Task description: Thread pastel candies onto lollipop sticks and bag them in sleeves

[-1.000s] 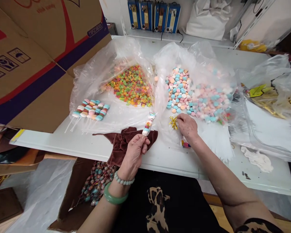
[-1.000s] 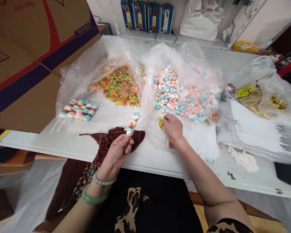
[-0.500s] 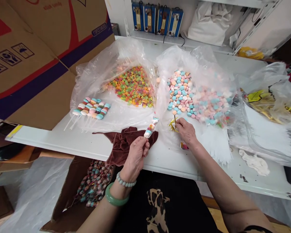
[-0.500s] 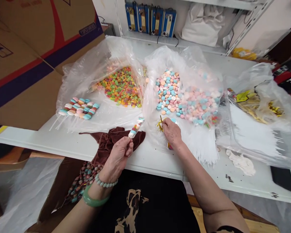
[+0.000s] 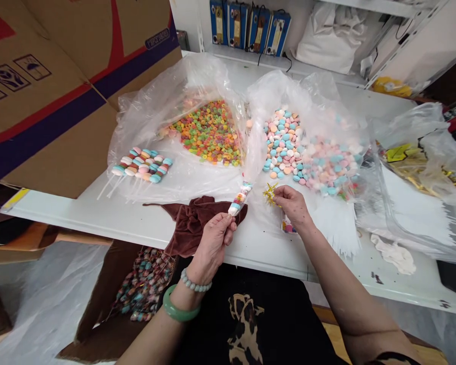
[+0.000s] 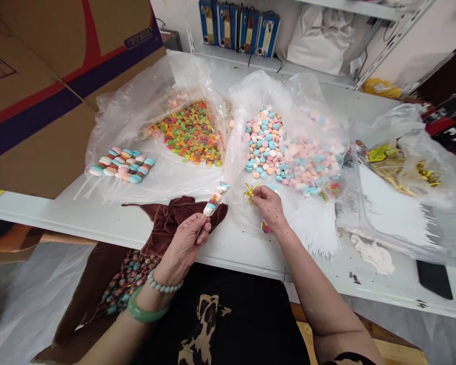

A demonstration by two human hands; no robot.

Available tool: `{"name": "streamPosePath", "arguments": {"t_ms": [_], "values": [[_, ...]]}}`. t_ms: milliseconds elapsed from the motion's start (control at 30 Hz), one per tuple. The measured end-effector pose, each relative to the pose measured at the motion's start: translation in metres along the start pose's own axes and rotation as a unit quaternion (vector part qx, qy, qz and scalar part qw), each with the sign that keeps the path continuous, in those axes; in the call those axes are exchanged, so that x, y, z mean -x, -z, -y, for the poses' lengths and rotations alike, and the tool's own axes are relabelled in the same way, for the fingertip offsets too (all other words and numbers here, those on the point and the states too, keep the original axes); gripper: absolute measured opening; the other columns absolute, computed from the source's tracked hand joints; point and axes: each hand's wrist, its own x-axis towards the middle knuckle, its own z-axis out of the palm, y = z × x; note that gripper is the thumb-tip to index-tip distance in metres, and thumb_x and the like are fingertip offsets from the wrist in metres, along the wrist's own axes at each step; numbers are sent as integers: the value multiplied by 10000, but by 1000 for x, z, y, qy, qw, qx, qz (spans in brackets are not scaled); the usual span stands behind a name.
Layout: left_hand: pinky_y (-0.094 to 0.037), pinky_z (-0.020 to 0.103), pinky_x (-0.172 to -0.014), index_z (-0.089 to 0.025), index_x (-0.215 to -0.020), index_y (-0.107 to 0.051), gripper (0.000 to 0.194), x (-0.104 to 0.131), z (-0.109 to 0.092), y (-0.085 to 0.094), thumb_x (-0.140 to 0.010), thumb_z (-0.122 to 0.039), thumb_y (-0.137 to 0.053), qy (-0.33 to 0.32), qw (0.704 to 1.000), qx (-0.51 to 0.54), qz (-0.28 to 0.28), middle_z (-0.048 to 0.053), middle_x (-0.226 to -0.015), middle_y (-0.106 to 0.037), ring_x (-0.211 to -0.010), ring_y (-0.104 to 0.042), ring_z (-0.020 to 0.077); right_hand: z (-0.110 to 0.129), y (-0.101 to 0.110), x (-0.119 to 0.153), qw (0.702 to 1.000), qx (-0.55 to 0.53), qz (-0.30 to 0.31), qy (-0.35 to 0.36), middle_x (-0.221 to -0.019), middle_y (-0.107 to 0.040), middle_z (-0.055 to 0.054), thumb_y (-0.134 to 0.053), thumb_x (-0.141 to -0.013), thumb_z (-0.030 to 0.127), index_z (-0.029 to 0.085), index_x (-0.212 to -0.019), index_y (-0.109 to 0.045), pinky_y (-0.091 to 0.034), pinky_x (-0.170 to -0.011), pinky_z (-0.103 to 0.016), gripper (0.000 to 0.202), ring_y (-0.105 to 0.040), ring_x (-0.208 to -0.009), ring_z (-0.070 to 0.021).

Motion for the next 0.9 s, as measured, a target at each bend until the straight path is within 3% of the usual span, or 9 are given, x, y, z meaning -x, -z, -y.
{"name": "streamPosePath", "arguments": {"t_ms": [133, 267, 400, 500, 600, 667, 733, 800, 900], "values": [[-165, 170, -360, -145, -675, -530, 304, 0, 1, -2, -640, -361, -742, -9, 1000, -8, -27, -37, -545, -554, -339, -293, 5, 4, 4, 8, 1000, 13, -21, 7, -614, -537, 31, -624, -627, 331, 181, -685, -635, -351, -575, -262, 161, -449, -598, -126], [-154, 175, -367, -145, -658, -532, 267, 2, 4, -8, -679, -345, -708, -45, 997, -33, -45, -35, -546, -548, -357, -300, 9, 20, -18, 36, 986, 88, -19, 139, -727, -605, 2, -562, -764, 280, 204, -719, -613, -400, -684, -292, 102, -534, -717, -164], [-171, 176, -379, -140, -641, -535, 296, 3, 8, -14, -690, -360, -726, -79, 995, -34, -52, -49, -538, -516, -371, -306, 10, 30, -62, 70, 901, 304, 25, 307, -764, -629, -44, -456, -864, 187, 199, -744, -601, -364, -717, -328, 189, -539, -765, -194], [-174, 178, -383, -134, -635, -536, 308, 3, 12, -12, -710, -358, -734, -90, 995, -24, -29, -55, -540, -494, -374, -317, 10, 27, -82, 81, 841, 422, -27, 338, -694, -596, -51, -460, -854, 147, 195, -689, -572, -317, -687, -346, 205, -506, -722, -201], [-190, 181, -386, -128, -681, -572, 275, 2, 14, -8, -740, -352, -721, -95, 995, -12, -8, -57, -540, -490, -371, -331, 15, 23, -86, 80, 822, 446, -23, 352, -695, -594, -54, -479, -859, 161, 196, -691, -574, -310, -687, -349, 196, -501, -724, -205], [-208, 180, -393, -128, -698, -583, 265, 2, 14, -5, -753, -351, -714, -102, 995, -3, -8, -58, -537, -484, -379, -337, 18, 22, -84, 79, 838, 419, 6, 351, -721, -608, -62, -478, -875, 177, 193, -711, -590, -332, -702, -345, 200, -517, -748, -209], [-214, 178, -396, -129, -687, -576, 272, 1, 14, -4, -748, -353, -718, -110, 994, 0, -17, -49, -554, -499, -397, -343, 20, 22, -83, 78, 893, 324, 34, 309, -761, -631, -58, -470, -889, 188, 193, -762, -618, -374, -727, -328, 195, -547, -771, -200], [-209, 177, -394, -133, -677, -564, 285, 1, 13, -4, -741, -360, -725, -116, 993, 4, -29, -44, -564, -505, -408, -340, 22, 22, -83, 79, 954, 179, 66, 229, -794, -652, -35, -486, -878, 197, 201, -803, -637, -418, -746, -302, 168, -578, -779, -178], [-193, 183, -389, -144, -659, -534, 309, 1, 12, -5, -741, -373, -725, -116, 993, 11, -31, -52, -545, -486, -400, -325, 24, 22, -86, 80, 990, 11, 92, 106, -732, -644, 11, -550, -813, 223, 214, -748, -633, -451, -708, -277, 106, -587, -713, -157]]}}
